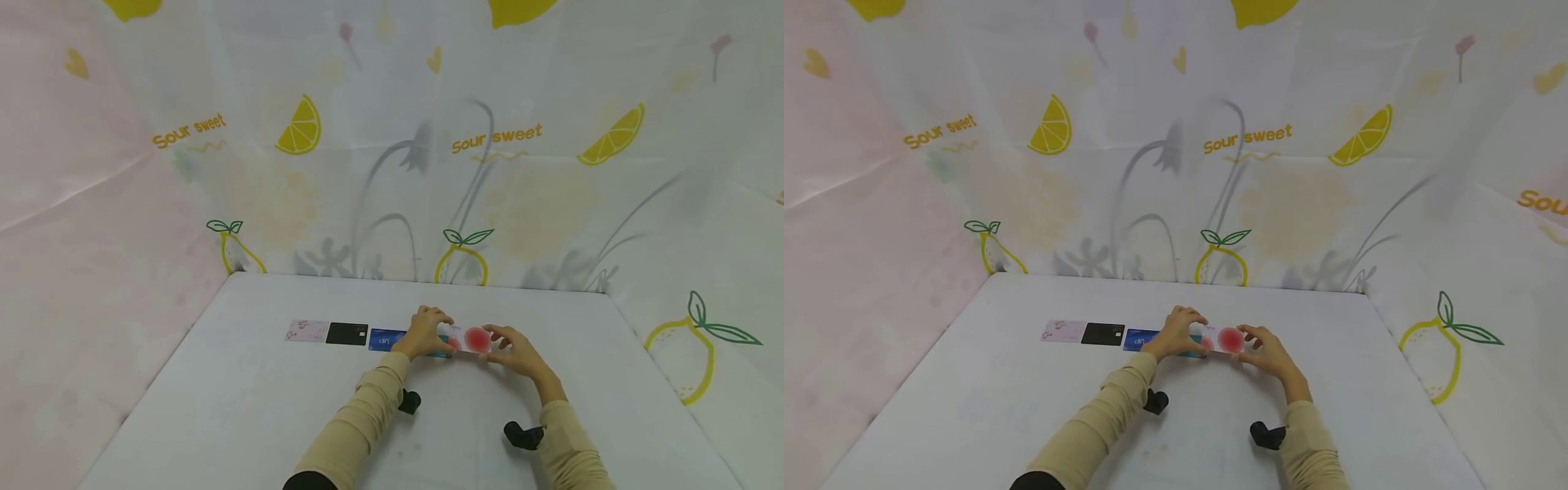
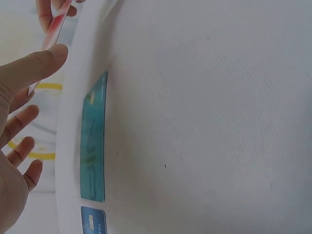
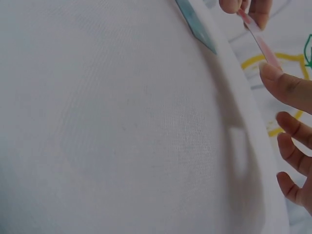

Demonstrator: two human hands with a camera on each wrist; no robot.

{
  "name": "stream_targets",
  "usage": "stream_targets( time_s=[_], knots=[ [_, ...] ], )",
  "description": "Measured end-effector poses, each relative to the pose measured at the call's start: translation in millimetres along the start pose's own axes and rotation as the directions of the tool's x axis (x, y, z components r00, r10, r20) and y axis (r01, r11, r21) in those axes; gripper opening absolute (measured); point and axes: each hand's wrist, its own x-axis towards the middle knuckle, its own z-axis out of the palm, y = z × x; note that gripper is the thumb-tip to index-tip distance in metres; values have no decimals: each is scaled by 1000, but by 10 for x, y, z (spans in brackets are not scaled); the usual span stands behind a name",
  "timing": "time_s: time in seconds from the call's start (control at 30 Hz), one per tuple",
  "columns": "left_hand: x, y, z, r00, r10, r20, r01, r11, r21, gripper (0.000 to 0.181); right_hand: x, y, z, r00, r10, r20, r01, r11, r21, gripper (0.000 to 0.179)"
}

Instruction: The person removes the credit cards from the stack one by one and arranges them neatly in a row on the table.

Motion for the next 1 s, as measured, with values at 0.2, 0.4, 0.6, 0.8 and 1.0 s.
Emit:
stream_targets(
  time_s=[0.2,0.4,0.6,0.8,1.0],
  knots=[
    [23,34,68,998,-57,1,57,998,38,54,-16,59,-11,1000,-2,-13,2,1000,-15,54],
    [34,82,132,994,-105,17,103,990,95,54,-37,153,16,1000,-3,-20,3,999,-36,56],
    [67,115,202,984,-174,41,167,977,130,57,-28,222,62,999,32,-41,-37,993,-115,58],
    [106,142,258,979,-192,73,178,970,168,57,-43,214,64,995,103,3,-101,982,-161,57],
    [90,132,252,975,-205,91,188,968,168,57,-21,231,38,989,138,62,-126,978,-167,56]
  ],
)
